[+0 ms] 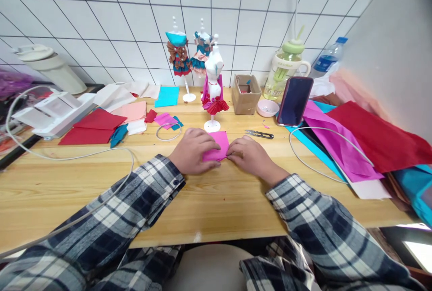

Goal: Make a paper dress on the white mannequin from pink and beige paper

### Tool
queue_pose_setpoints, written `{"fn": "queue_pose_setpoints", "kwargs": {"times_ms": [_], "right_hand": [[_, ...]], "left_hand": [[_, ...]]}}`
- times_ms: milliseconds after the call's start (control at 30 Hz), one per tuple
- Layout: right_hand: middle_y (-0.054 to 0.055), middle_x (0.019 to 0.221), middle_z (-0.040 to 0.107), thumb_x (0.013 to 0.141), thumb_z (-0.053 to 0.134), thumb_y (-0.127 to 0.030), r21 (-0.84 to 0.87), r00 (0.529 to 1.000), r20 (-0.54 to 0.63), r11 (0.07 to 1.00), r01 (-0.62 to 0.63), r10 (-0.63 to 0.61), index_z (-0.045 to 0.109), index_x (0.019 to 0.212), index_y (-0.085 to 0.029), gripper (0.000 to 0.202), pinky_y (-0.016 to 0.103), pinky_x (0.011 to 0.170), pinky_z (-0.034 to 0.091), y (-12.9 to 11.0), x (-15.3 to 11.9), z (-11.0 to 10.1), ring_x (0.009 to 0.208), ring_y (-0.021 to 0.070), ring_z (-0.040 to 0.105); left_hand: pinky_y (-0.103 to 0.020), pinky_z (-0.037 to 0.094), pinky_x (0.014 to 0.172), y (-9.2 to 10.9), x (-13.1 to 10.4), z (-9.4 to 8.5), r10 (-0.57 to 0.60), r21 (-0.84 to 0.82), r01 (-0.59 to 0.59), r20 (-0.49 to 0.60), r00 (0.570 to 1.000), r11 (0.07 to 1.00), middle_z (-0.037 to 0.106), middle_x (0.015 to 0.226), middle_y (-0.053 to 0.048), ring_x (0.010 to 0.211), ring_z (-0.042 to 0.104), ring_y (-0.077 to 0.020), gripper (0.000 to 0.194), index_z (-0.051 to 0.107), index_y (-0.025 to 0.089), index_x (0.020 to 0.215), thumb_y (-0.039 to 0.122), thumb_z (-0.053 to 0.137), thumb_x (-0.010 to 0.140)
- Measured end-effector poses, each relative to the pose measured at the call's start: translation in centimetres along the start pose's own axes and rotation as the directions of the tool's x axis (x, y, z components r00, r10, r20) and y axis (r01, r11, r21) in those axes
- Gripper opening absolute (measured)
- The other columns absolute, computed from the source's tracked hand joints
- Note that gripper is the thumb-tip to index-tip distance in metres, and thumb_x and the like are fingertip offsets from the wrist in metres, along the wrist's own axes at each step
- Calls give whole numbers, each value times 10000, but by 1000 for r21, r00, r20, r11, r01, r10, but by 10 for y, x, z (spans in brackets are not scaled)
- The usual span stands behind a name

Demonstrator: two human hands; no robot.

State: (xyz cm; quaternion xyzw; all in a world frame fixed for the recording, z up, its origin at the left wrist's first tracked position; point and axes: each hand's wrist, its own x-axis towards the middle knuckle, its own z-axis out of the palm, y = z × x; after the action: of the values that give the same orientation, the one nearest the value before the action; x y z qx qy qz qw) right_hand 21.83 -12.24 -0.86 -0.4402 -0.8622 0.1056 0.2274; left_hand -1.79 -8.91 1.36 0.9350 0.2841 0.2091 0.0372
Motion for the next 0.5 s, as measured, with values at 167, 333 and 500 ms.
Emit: {"fn": "queue_pose_setpoints", "kwargs": {"times_ms": [167,333,500], "right_hand": [[29,917,711,863,643,-230,38,999,25,999,-26,25,703,878,-211,65,323,844,404,6,-1,1,888,175,609],[20,917,709,836,657,-219,63,996,77,997,-49,44,702,901,-219,79,313,837,422,6,-2,-1,891,179,615],[49,1068,685,785,718,-315,45,994,55,994,-101,98,664,1096,-224,328,318,835,447,-1,-3,-6,987,206,610]], "left_hand": [[-460,275,846,10,6,10,42,88,-59,181,983,994,721,912,-61,919,567,-256,369,687,233,955,549,603,785],[-470,252,852,13,7,14,-2,116,-19,179,984,993,717,824,-43,853,585,-225,209,691,234,847,336,510,867],[-488,232,898,14,7,13,-37,73,25,159,987,997,718,827,-35,861,599,-223,185,701,246,847,292,522,842]]}}
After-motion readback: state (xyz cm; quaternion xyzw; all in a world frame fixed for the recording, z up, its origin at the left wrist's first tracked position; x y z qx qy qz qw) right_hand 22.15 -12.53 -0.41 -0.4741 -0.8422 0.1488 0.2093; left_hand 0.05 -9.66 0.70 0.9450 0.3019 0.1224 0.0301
